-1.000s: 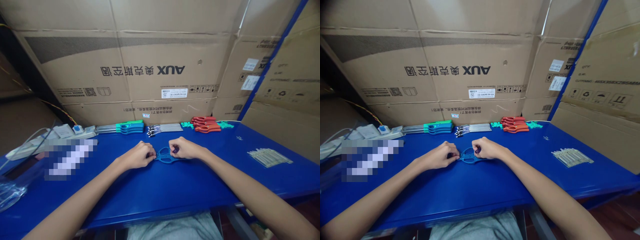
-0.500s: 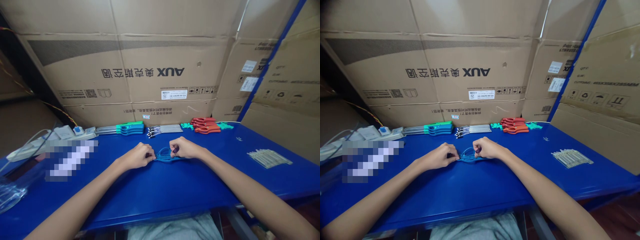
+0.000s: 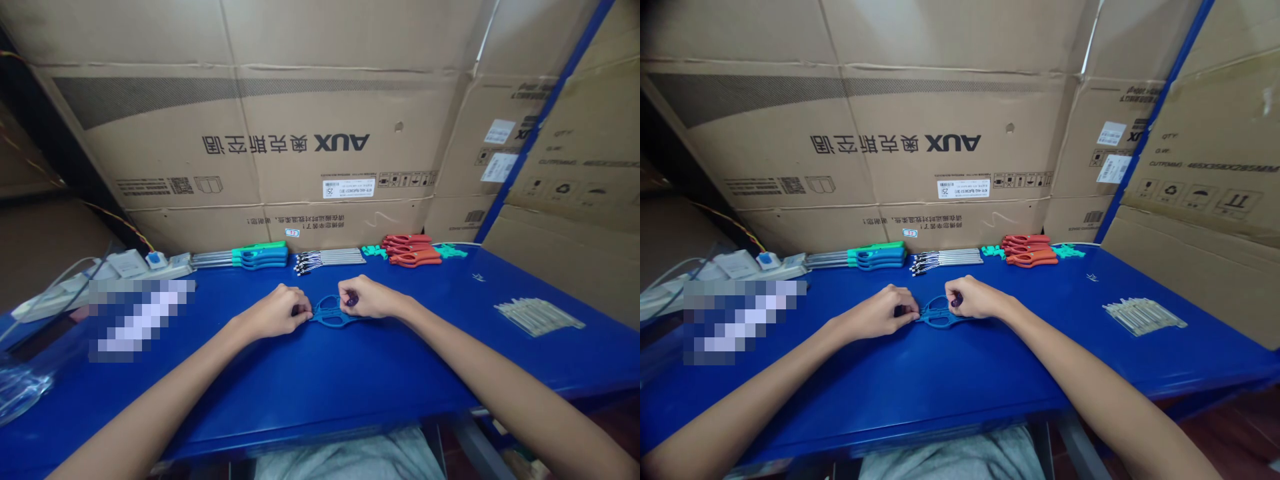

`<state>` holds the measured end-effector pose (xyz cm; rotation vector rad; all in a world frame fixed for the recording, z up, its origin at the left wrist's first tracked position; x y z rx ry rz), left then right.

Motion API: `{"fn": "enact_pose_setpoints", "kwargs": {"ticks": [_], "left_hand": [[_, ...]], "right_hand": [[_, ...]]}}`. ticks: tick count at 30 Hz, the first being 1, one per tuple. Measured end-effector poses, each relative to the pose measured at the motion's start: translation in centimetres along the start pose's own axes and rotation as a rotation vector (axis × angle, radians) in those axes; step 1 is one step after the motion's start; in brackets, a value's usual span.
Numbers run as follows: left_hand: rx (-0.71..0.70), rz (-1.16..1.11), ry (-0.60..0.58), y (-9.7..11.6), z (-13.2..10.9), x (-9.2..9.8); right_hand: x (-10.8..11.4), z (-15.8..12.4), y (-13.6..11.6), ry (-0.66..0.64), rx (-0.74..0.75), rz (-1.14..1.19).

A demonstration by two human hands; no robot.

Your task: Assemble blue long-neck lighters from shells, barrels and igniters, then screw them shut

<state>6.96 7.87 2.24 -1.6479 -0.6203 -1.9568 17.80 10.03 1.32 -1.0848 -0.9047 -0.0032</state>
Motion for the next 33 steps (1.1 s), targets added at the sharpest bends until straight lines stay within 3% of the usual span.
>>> {"fn": "enact_pose_setpoints", "kwargs": {"ticks": [15, 24, 28, 33], "left_hand": [[0.006, 0.060, 0.005, -0.1, -0.2, 0.3], [0.003, 0.065, 0.042, -0.3, -0.3, 0.8], [-0.018, 0.046, 0.035, 0.1, -0.2, 0.4], [-0.028, 0.030, 0.042, 0.3, -0.2, 0.4]], "right_hand": [[0.3, -0.3, -0.6, 0.025, -0.041, -0.044], [3.3, -0.5, -0.4, 0.129, -0.059, -0.113], [5.7, -0.8, 1.2, 0.199, -0.120, -0.188], [6.8, -1.2, 5.1, 0.149, -0.255, -0.274]]}}
Point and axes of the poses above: each hand's wrist, its own z-axis towards the middle knuckle, its own x-axis out of the back of the hand, y = z × x, the point moved 10 cm from there along z, towards the middle knuckle, and after that the axes turned 13 degrees about z, right-handed, at the moved point
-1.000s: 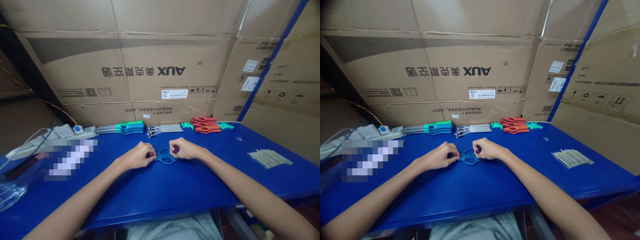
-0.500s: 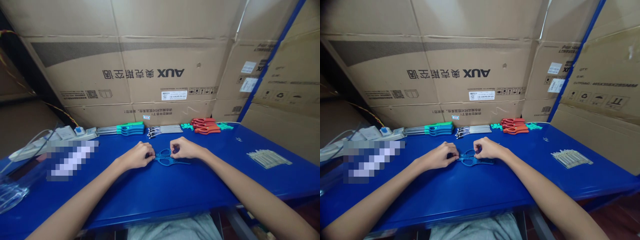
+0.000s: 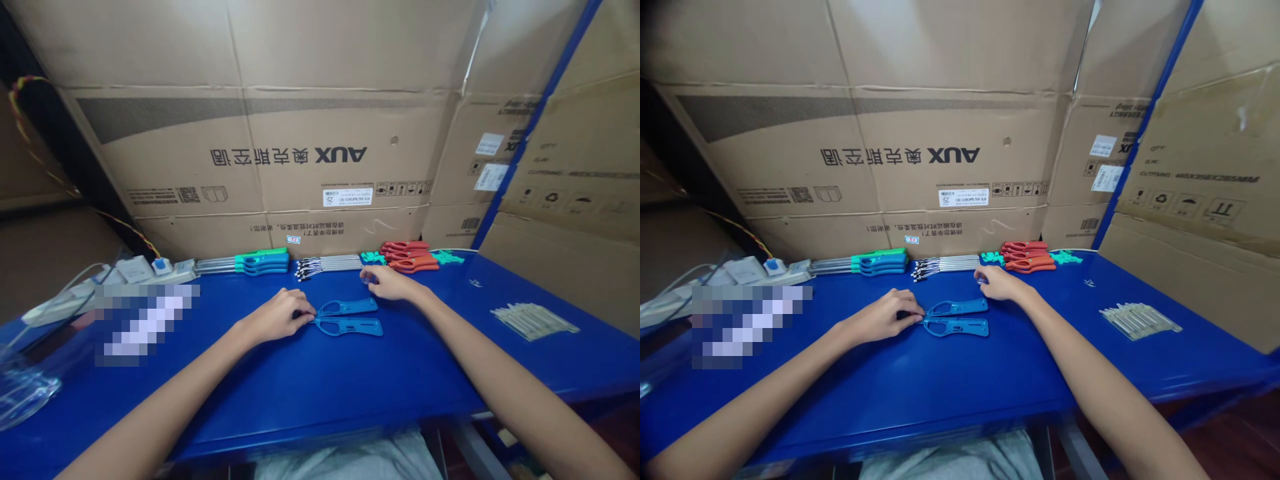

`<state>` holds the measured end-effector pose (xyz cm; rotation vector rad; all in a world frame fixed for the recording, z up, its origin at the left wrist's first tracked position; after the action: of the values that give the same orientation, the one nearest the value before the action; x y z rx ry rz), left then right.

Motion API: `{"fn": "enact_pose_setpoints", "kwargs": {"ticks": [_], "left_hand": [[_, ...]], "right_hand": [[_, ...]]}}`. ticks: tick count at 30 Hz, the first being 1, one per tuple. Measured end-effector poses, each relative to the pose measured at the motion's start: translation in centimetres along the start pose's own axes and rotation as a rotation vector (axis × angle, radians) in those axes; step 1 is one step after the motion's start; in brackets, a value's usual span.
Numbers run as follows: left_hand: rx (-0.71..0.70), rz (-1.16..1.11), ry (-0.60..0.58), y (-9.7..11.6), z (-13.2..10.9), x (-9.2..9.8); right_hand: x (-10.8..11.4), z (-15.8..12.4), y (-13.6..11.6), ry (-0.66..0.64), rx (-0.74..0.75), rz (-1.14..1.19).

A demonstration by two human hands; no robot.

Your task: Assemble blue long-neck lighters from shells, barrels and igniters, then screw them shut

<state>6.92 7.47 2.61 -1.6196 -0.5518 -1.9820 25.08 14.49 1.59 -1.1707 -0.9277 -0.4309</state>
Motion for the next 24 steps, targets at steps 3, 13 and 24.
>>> {"fn": "enact_pose_setpoints", "kwargs": {"ticks": [3, 13, 24], "left_hand": [[-0.003, 0.003, 0.003, 0.1, 0.0, 0.1], [0.003, 0.003, -0.004, -0.3, 0.0, 0.1], [0.009, -0.026, -0.020, -0.5, 0.1, -0.3]], "right_hand": [[-0.3, 0.2, 1.2, -0.020, -0.033, -0.046], [1.3, -0.3, 1.0, -0.027, -0.095, -0.105], [17.9, -7.0, 16.8, 0.474, -0.680, -0.202]]}}
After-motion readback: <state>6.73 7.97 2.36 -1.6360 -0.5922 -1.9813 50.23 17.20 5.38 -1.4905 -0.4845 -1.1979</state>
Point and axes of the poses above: each hand's wrist, its own z-axis towards the middle knuckle, its own x-axis out of the back of the hand, y = z × x, the point moved 10 cm from there along z, towards the middle knuckle, and after that the axes turned 13 degrees about z, right-handed, at the moved point
